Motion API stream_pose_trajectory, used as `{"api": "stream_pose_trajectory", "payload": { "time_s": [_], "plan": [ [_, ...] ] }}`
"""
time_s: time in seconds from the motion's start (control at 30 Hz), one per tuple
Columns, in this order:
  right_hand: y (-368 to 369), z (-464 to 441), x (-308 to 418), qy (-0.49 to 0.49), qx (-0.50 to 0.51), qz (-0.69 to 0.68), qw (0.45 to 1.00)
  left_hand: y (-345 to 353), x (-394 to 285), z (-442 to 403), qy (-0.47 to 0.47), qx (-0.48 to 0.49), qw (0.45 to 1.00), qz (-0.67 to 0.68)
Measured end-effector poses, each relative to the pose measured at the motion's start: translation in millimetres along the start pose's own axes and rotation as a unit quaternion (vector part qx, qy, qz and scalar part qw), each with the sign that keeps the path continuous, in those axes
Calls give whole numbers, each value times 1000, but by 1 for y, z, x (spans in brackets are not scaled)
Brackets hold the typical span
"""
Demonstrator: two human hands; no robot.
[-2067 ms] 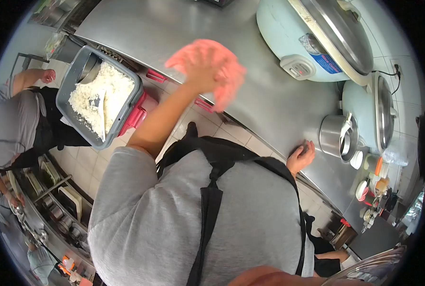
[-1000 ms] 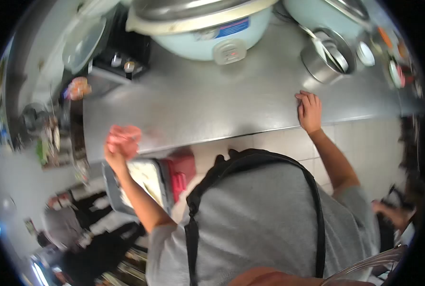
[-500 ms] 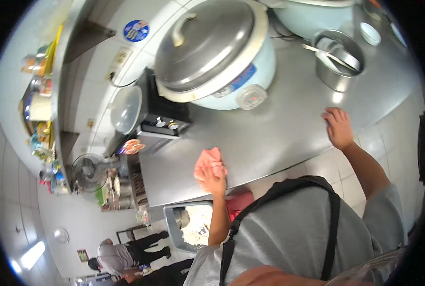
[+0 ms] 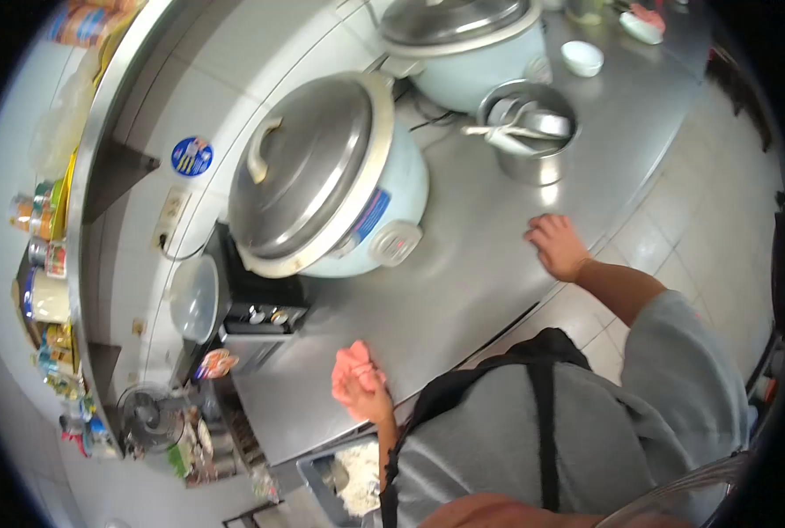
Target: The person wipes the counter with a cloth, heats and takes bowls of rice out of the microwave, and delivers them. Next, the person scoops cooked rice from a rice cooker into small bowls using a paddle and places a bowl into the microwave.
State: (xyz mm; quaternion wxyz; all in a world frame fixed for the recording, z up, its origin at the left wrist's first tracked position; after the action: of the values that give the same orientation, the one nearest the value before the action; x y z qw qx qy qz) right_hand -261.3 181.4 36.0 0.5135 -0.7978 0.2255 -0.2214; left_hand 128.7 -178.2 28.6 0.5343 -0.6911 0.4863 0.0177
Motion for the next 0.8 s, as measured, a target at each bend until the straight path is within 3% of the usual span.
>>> {"api": "stream_pose_trajectory", "payload": {
  "time_s": [0.3, 0.6, 0.8],
  "plan": [
    [1, -1, 4, -14, -7, 5, 1000, -6, 3, 6, 2, -64, 997, -31],
    [-4, -2, 6, -5, -10, 5, 1000, 0, 5, 2, -18, -19, 1000, -13],
    [-6, -1, 6, -6, -21, 11, 1000, -1, 3, 4, -8, -39, 999, -13]
  ]
}}
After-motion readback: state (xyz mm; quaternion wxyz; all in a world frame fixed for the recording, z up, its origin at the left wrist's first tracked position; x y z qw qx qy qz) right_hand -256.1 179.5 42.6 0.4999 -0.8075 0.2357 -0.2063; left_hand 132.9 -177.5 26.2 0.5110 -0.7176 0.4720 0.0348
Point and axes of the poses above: each hand's wrist, its own z-axis away from the middle knuckle, its own y-axis out of the palm, x = y × z, the point moved 9 cm from there along -z, towards the middle knuckle, and after that the axes turned 14 degrees about z, right-handed, at the moved point
